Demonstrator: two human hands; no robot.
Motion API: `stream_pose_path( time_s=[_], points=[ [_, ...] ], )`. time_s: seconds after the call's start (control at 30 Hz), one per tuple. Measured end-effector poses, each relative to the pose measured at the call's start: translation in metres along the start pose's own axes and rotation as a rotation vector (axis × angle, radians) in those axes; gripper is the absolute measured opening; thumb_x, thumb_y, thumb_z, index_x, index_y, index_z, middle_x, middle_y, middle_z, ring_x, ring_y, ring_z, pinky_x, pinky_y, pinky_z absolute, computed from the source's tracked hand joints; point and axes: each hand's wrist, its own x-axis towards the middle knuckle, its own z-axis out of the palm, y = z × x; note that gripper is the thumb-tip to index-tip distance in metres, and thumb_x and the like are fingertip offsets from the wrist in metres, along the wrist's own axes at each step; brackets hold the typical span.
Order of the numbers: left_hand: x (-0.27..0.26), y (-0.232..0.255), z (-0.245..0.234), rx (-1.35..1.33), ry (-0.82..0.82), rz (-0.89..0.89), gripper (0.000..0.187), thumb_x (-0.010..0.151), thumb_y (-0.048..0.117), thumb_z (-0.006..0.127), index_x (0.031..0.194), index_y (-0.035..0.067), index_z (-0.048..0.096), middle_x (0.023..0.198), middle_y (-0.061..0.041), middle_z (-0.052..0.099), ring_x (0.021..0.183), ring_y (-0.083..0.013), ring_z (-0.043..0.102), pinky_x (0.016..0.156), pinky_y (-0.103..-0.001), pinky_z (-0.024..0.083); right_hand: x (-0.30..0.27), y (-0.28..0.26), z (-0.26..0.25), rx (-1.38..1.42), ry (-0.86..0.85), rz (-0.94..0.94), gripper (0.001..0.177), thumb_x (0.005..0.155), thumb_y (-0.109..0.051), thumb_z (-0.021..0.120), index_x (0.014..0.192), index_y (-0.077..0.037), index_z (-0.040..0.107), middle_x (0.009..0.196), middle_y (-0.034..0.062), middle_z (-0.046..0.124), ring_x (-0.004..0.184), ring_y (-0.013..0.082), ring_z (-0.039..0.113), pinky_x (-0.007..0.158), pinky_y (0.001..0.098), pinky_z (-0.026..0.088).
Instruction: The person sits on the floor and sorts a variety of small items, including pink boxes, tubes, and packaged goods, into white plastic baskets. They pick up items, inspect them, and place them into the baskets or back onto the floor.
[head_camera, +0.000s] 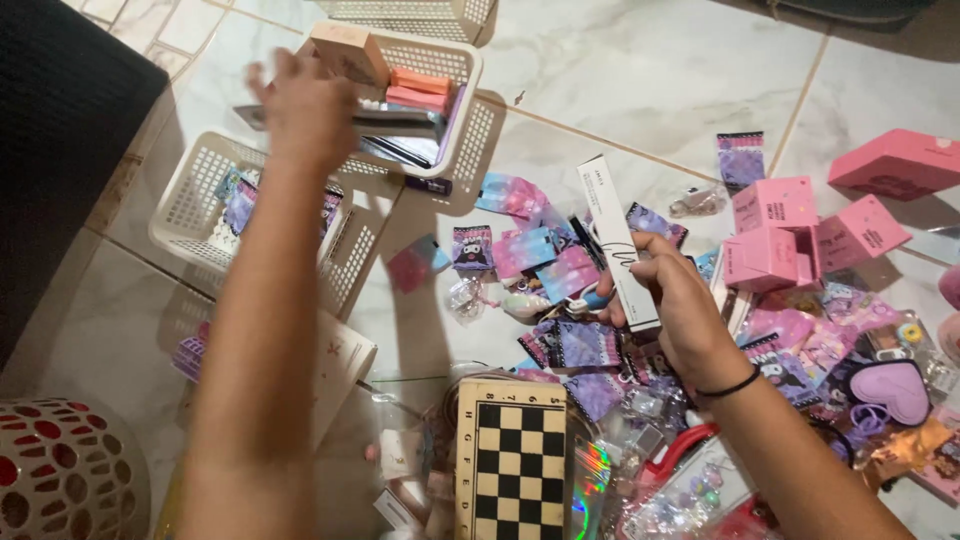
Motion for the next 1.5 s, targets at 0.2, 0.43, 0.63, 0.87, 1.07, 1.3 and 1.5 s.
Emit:
stream_pose_path(
  time_s=[0.2,0.43,0.63,0.87,1.07,1.3,1.5],
  points=[
    [-0.039,0.005,-0.032,-0.105,0.471,0.036,0.027,0.086,-0.004,0.059,0.109,0.005,0.069,0.116,-0.015,0.065,0.125,-0.0381,0.049,0.108,-0.064,0.03,-0.019,-0.006,-0.022,0.094,-0.033,-0.068,0.037,0.099,-0.013,0.042,0.132,-0.001,0.053,0.096,0.0109,0.07,0.072,0.0169,0.064,0.07,0.034,0.058],
    [-0.115,0.113,0.01,-0.813,-0.216,-0.056,0.016,0.083,0.007,0.065,0.094,0.0,0.074,0.084,-0.017,0.075,0.077,-0.0286,0.072,0.072,-0.042,0.055,-0.045,-0.005,-0.023,0.048,-0.006,-0.039,0.042,0.089,-0.007,0.069,0.131,-0.006,0.064,0.11,0.0057,0.073,0.076,0.0068,0.063,0.065,0.0223,0.053],
    [-0.168,0.153,-0.027,-1.588,-0.178,-0.181,0.051,0.101,0.035,0.065,0.143,0.008,0.055,0.107,0.0,0.075,0.094,-0.0122,0.07,0.076,-0.029,0.058,-0.08,-0.014,0.0,0.002,-0.066,0.045,0.033,0.097,-0.021,0.064,0.123,-0.001,0.069,0.096,0.006,0.075,0.06,0.0065,0.055,0.047,0.0212,0.044],
    [-0.175,0.15,-0.061,-1.866,-0.271,-0.092,0.061,0.088,0.008,0.077,0.143,-0.001,0.054,0.101,-0.014,0.075,0.091,-0.0184,0.073,0.078,-0.03,0.059,-0.063,-0.007,0.035,0.066,-0.208,0.046,0.032,0.102,-0.028,0.055,0.116,-0.001,0.067,0.091,0.0052,0.073,0.055,0.0065,0.049,0.042,0.0186,0.036],
    [-0.152,0.122,-0.037,-2.048,-0.243,-0.197,0.046,0.086,0.0,0.075,0.13,-0.004,0.062,0.11,-0.014,0.077,0.099,-0.0194,0.076,0.086,-0.031,0.062,-0.016,0.023,0.019,0.273,-0.448,0.077,0.047,0.114,-0.039,0.051,0.11,0.006,0.064,0.072,0.0038,0.061,0.047,0.007,0.046,0.038,0.0202,0.034],
    [-0.129,0.112,-0.013,-1.915,-0.078,-0.263,0.023,0.09,-0.003,0.074,0.113,-0.005,0.071,0.102,-0.015,0.078,0.091,-0.0182,0.076,0.08,-0.03,0.061,0.022,0.034,0.014,0.373,-0.25,0.206,0.043,0.108,-0.042,0.047,0.115,-0.001,0.057,0.077,0.007,0.065,0.042,0.0051,0.046,0.033,0.0182,0.032],
    [-0.125,0.115,0.018,-1.367,0.06,-0.222,0.019,0.089,-0.003,0.068,0.103,0.001,0.08,0.095,-0.009,0.081,0.087,-0.0152,0.078,0.08,-0.026,0.062,0.023,0.018,0.011,0.29,-0.142,0.095,0.033,0.11,-0.036,0.049,0.111,-0.004,0.057,0.081,0.0066,0.065,0.048,0.0048,0.048,0.038,0.0184,0.034]
  ],
)
